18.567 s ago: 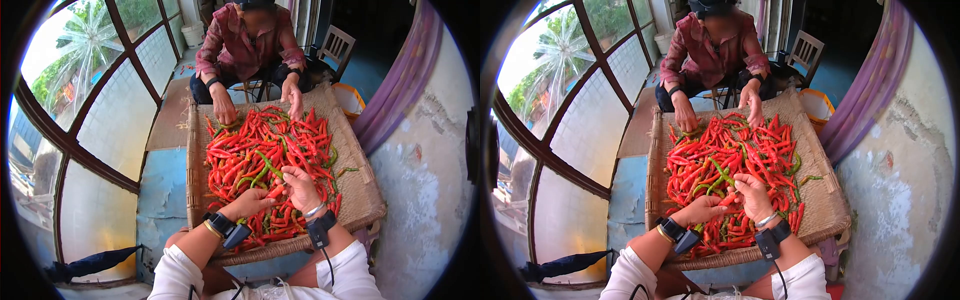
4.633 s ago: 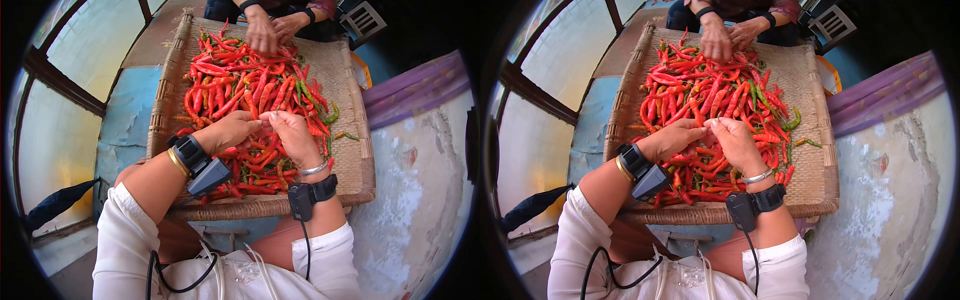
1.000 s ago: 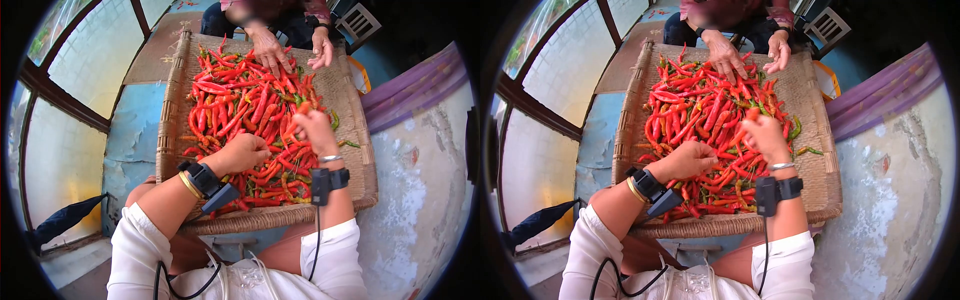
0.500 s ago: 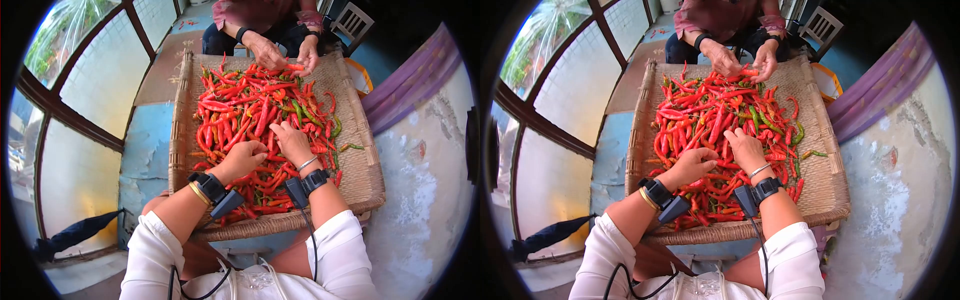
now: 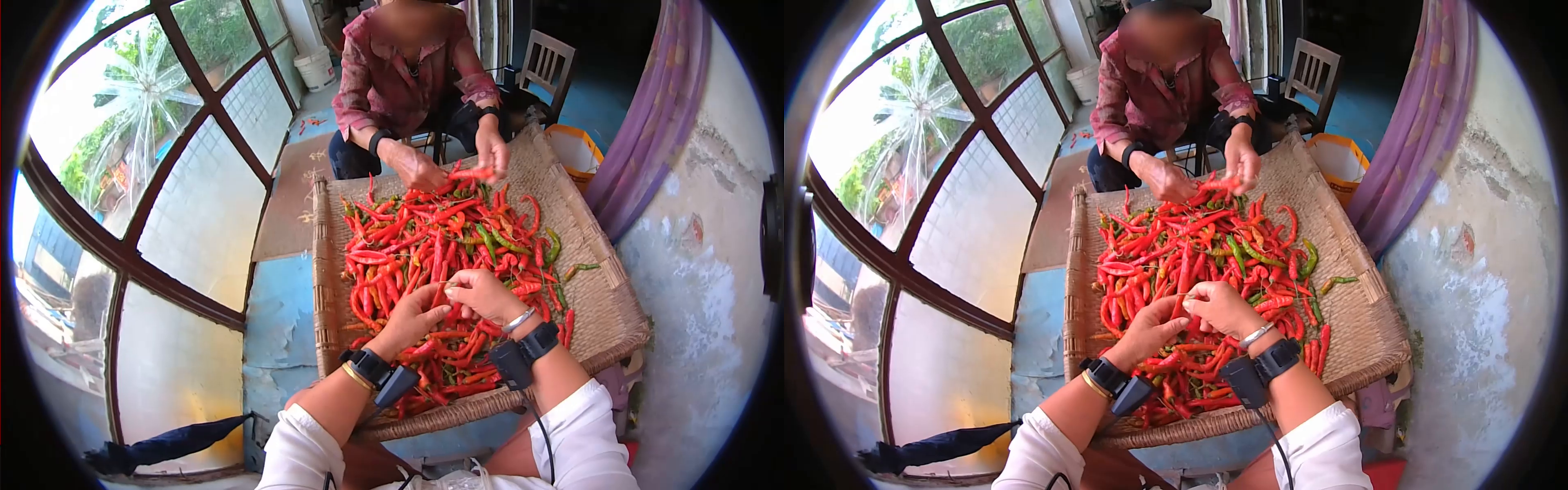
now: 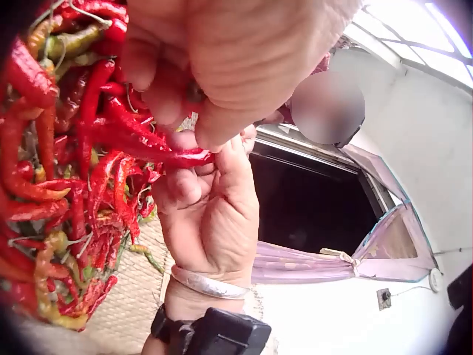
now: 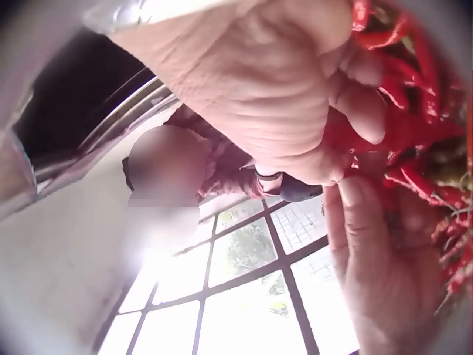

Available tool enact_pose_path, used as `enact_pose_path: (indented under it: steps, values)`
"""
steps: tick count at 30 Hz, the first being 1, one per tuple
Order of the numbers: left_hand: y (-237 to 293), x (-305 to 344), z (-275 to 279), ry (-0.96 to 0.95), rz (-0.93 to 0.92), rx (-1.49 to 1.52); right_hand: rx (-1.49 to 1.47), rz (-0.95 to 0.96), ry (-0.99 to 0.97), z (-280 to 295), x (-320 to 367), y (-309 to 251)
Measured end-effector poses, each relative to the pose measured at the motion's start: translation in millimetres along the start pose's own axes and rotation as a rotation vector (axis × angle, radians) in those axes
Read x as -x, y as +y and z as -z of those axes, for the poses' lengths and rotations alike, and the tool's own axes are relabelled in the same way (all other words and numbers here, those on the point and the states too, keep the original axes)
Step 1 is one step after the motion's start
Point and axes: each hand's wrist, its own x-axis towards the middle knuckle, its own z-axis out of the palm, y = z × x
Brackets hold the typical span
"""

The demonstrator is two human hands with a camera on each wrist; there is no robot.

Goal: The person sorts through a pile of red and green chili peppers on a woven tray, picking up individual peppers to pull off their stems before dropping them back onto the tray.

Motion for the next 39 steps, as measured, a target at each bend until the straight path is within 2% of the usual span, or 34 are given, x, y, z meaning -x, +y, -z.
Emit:
enact_pose_path:
  steps: [2, 4, 5, 8, 10, 12, 14, 15, 16, 18, 19, 20, 21, 24, 28, 30, 32, 33, 34, 36, 39]
  values:
    - [-2, 1, -1, -0.011, 0.019, -0.063, -0.084, -0.017, 0.004, 0, 6, -8]
    - [2, 5, -4, -0.063, 0.121, -0.090, -0.324, -0.018, 0.052, 0, 5, -3]
    - [-1, 5, -6, -0.055, 0.148, -0.029, -0.353, 0.021, 0.036, 3, 2, 1]
    - [1, 7, -4, -0.098, 0.231, -0.012, -0.375, -0.022, 0.033, 10, 3, -1]
    - [1, 7, -4, -0.105, 0.244, -0.055, -0.102, -0.064, 0.145, 20, 3, -7]
    - [1, 6, -4, -0.092, 0.264, -0.087, -0.127, 0.010, 0.291, 37, -3, -4]
    - [-1, 5, -3, -0.092, 0.255, -0.091, -0.558, 0.207, 0.364, 52, -9, -5]
    - [-3, 6, -3, -0.095, 0.252, -0.090, -0.780, 0.363, 0.406, 51, -9, -15]
    - [-4, 6, -4, -0.093, 0.254, -0.093, -0.861, 0.350, 0.440, 51, -4, -26]
    - [-5, 5, -4, -0.077, 0.195, -0.063, -0.774, 0.282, 0.325, 58, -11, -6]
    - [-5, 6, -4, -0.067, 0.194, -0.054, -0.583, 0.228, 0.260, 55, -14, -1]
    - [-3, 5, -3, -0.068, 0.196, -0.059, -0.393, 0.075, 0.277, 47, -13, 4]
    - [-3, 5, -3, -0.063, 0.175, -0.018, -0.219, 0.025, 0.178, 36, -12, 5]
    - [0, 5, -6, -0.063, 0.131, 0.062, -0.089, -0.043, -0.116, 5, -9, 2]
    - [4, 6, -5, -0.118, 0.160, -0.065, 0.059, -0.039, -0.086, 5, -9, 4]
    - [-3, 4, -4, -0.127, 0.156, -0.140, -0.118, -0.039, -0.004, 15, -7, 0]
    - [-15, 2, -2, -0.115, 0.080, -0.182, -0.135, -0.013, 0.140, 29, -10, 3]
    - [-12, 3, -2, -0.095, 0.120, -0.227, -0.200, -0.031, 0.236, 38, -10, 0]
    - [-8, 3, -2, -0.097, 0.125, -0.227, -0.426, 0.082, 0.221, 48, -9, -6]
    - [-4, 5, -3, -0.091, 0.169, -0.199, -0.931, 0.250, 0.422, 47, -4, -26]
    - [-5, 5, -4, -0.083, 0.149, -0.216, -0.852, 0.201, 0.405, 57, -8, -4]
